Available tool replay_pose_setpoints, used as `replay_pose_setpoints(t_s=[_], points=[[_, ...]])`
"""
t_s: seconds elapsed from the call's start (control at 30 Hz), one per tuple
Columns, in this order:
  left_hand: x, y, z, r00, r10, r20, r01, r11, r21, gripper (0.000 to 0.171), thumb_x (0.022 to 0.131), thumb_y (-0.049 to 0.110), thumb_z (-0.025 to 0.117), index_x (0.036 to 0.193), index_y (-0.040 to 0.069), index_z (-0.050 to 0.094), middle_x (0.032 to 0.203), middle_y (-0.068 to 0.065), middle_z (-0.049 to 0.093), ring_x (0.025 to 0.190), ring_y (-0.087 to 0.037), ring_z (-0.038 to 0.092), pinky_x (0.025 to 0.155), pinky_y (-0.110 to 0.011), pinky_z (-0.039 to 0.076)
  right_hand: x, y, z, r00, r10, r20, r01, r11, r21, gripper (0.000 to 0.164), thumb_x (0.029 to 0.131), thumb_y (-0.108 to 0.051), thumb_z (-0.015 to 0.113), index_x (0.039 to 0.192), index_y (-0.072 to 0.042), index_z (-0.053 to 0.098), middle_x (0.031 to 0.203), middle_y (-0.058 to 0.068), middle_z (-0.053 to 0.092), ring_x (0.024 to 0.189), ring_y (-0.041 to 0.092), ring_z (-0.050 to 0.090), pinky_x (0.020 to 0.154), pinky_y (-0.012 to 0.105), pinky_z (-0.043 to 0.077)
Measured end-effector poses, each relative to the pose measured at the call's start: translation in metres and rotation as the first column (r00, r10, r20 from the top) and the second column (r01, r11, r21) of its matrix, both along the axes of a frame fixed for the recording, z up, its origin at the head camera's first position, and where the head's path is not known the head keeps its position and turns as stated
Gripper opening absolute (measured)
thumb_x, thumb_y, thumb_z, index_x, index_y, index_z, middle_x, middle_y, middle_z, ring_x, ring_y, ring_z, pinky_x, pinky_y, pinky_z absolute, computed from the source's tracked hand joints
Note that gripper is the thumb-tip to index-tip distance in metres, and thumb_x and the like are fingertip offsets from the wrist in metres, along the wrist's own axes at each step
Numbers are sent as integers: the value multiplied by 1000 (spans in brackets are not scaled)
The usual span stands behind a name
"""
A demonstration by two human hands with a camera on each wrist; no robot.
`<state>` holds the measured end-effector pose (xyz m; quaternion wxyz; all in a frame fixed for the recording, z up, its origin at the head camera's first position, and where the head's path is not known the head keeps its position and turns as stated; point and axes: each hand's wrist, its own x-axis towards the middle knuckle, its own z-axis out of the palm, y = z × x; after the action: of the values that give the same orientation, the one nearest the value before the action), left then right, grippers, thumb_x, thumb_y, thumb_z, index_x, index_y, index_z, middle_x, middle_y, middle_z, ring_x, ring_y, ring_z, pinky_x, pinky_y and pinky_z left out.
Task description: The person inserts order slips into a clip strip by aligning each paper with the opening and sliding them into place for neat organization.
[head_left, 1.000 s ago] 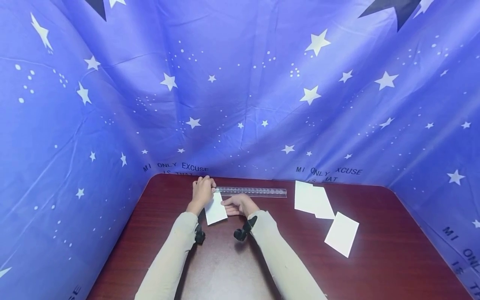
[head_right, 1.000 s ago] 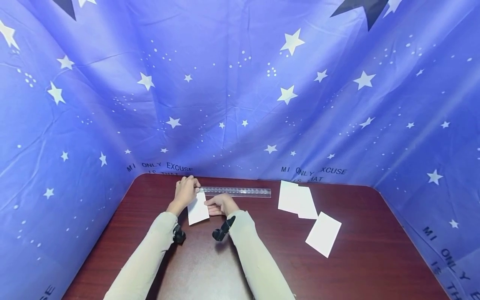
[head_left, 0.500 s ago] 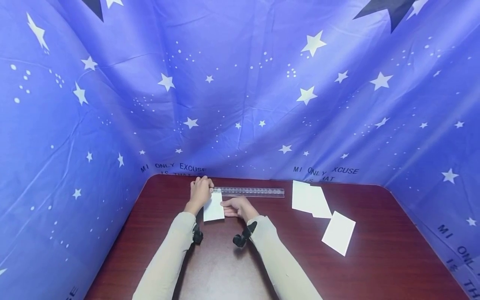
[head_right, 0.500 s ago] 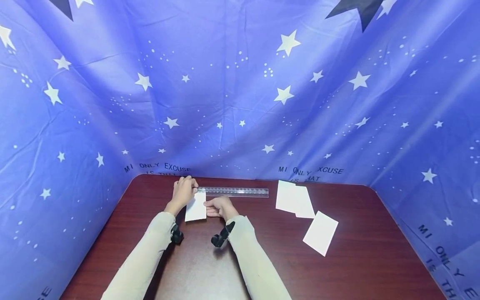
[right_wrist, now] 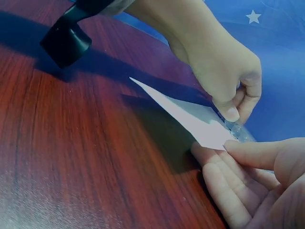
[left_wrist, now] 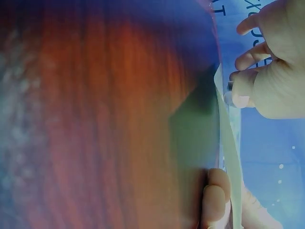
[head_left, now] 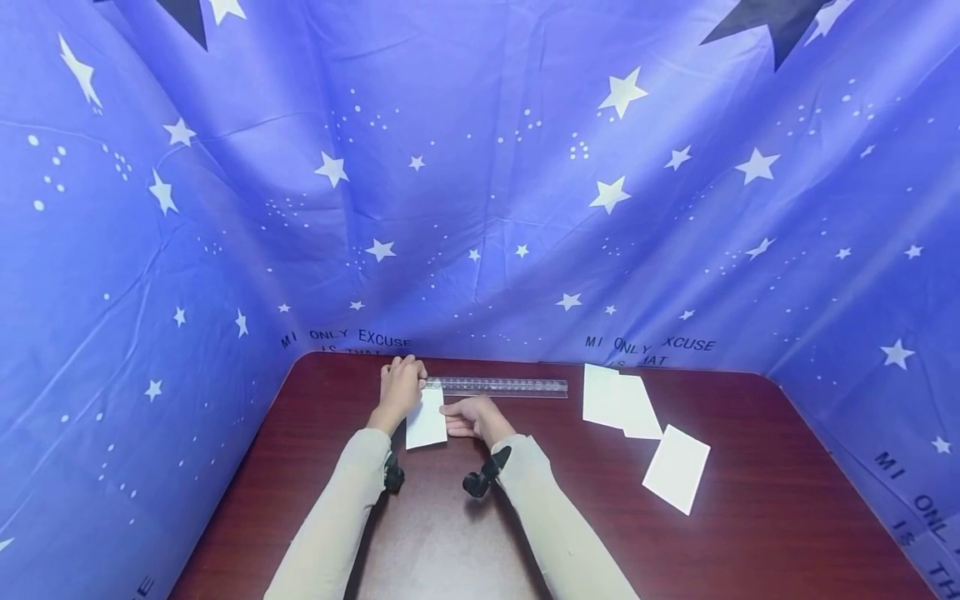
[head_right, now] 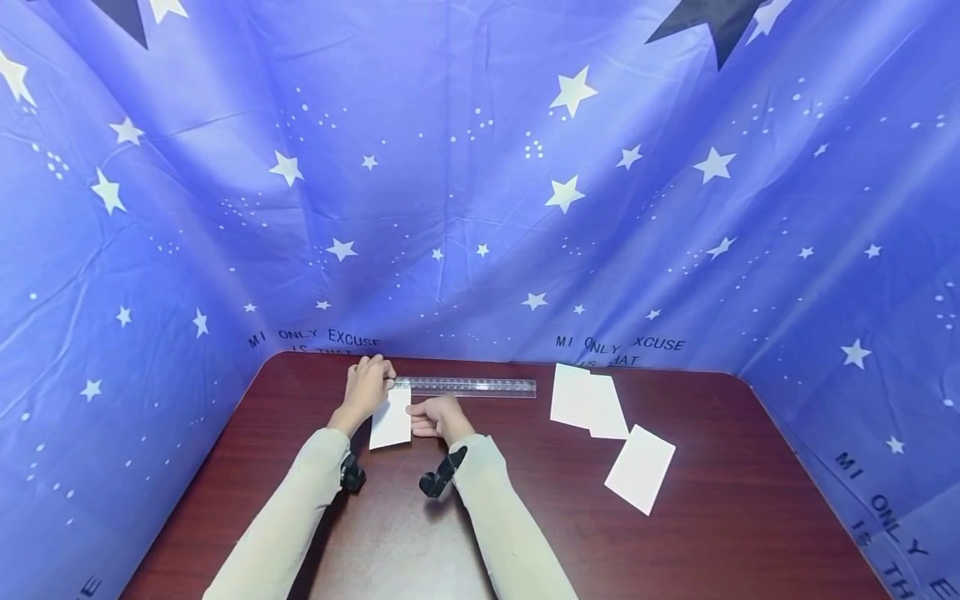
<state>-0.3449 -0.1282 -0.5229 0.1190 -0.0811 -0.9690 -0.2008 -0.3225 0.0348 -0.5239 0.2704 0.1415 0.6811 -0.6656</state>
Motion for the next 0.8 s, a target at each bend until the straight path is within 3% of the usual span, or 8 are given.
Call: replay_pose_setpoints(t_s=[0.37, 0.8], points=[[0, 1, -1, 1000, 5, 11, -4, 1000, -14, 14, 85, -4, 71, 93, 7, 66, 101, -7, 61, 105, -31, 52, 102, -52, 40, 4, -3, -2, 995, -90, -39, 88, 995, -45, 22, 92, 2, 69, 109, 14, 70, 59, 5, 67, 52, 10, 66, 56, 24, 59], [-1, 0, -1, 1000, 6, 26, -6, 1000, -13, 13, 86, -3, 71, 91, 8, 66, 98, -5, 60, 101, -29, 51, 99, -51, 40, -4, 6, 0, 999, 16, 50, -13, 998, -61, 21, 95, -4, 68, 112, 8, 71, 67, 8, 71, 60, 13, 70, 69, 27, 61]])
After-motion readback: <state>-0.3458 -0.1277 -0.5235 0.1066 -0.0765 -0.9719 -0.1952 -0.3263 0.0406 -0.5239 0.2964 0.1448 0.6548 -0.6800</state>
